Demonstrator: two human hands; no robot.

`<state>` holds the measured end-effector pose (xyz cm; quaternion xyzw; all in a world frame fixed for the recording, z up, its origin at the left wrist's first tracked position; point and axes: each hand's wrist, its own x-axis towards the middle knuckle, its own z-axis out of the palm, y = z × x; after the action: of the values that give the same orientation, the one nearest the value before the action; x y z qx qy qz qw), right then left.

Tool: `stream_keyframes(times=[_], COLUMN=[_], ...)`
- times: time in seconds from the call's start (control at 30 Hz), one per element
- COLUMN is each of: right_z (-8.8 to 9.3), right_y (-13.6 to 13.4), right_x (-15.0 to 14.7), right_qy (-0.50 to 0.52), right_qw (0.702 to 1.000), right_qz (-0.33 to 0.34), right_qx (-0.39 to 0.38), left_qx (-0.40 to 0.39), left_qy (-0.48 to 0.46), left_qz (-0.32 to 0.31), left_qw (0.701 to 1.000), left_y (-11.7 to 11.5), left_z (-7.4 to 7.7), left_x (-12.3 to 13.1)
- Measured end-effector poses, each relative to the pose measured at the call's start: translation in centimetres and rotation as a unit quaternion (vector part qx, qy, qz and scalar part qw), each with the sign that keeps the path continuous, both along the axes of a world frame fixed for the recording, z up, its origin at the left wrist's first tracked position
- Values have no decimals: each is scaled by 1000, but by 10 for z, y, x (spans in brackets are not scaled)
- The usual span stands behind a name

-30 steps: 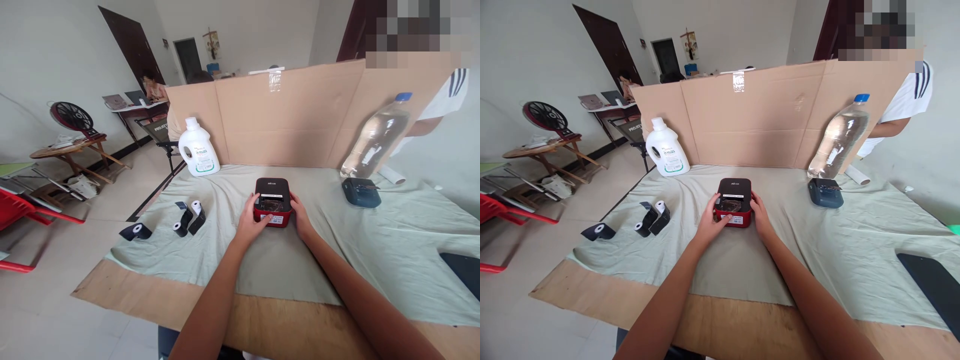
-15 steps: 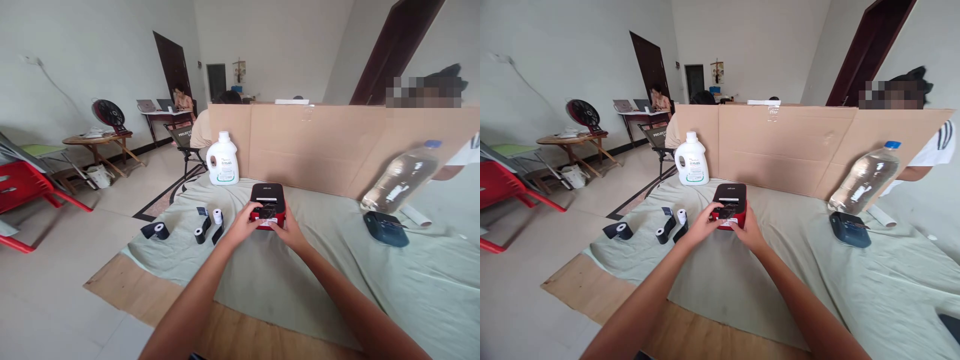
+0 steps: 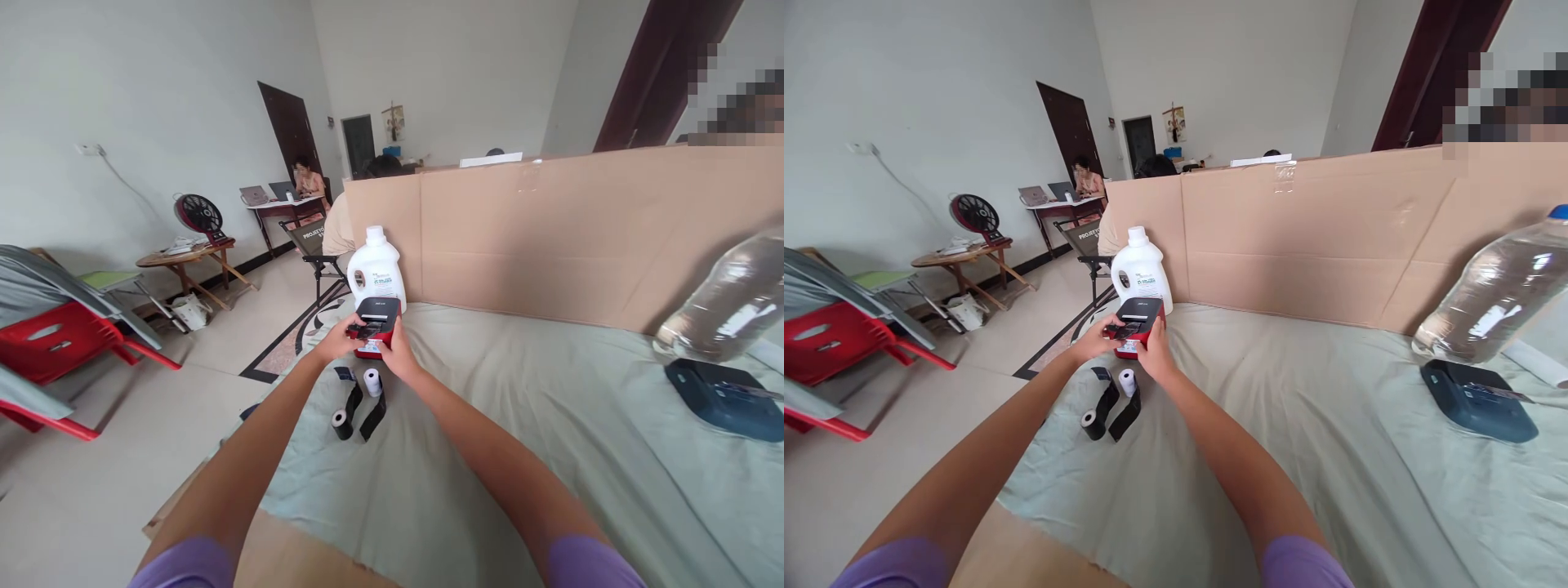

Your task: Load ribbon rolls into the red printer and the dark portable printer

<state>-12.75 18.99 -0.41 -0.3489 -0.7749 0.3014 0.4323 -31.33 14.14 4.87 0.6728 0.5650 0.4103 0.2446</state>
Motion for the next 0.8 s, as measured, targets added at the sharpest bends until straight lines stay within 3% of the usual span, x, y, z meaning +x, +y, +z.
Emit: stream_keyframes(times=[0.1,0.2,0.27,0.37,0.43,0.5,0.6,0.7,0.8], right_z=[0,1,-3,-16,-24,-29,-26,-14,-3], right_y=[-7,-25,-41,-61,-68,-72,-85,-99,-98], right_x=[1,33,78,183,269,355,461,517,534], right_qy=[7,21,10,-37,-75,-123,-217,-272,-265], right_qw=[999,998,998,998,992,975,915,853,809], right_qz=[3,36,44,-21,-91,-186,-340,-442,-518], right_qx=[-42,-41,-47,-51,-34,-14,-26,-49,-88], left_qx=[-4,-24,-31,16,84,141,107,36,14], left_qy=[7,66,108,158,172,165,218,291,329], left_qz=[8,4,12,79,119,93,-108,-286,-364], left_qw=[1000,998,994,984,974,972,964,912,871], left_y=[0,-6,-18,-51,-78,-102,-127,-145,-162], left_z=[-10,2,20,45,50,42,12,-22,-44], left_x=[-5,-4,1,29,68,123,223,313,364])
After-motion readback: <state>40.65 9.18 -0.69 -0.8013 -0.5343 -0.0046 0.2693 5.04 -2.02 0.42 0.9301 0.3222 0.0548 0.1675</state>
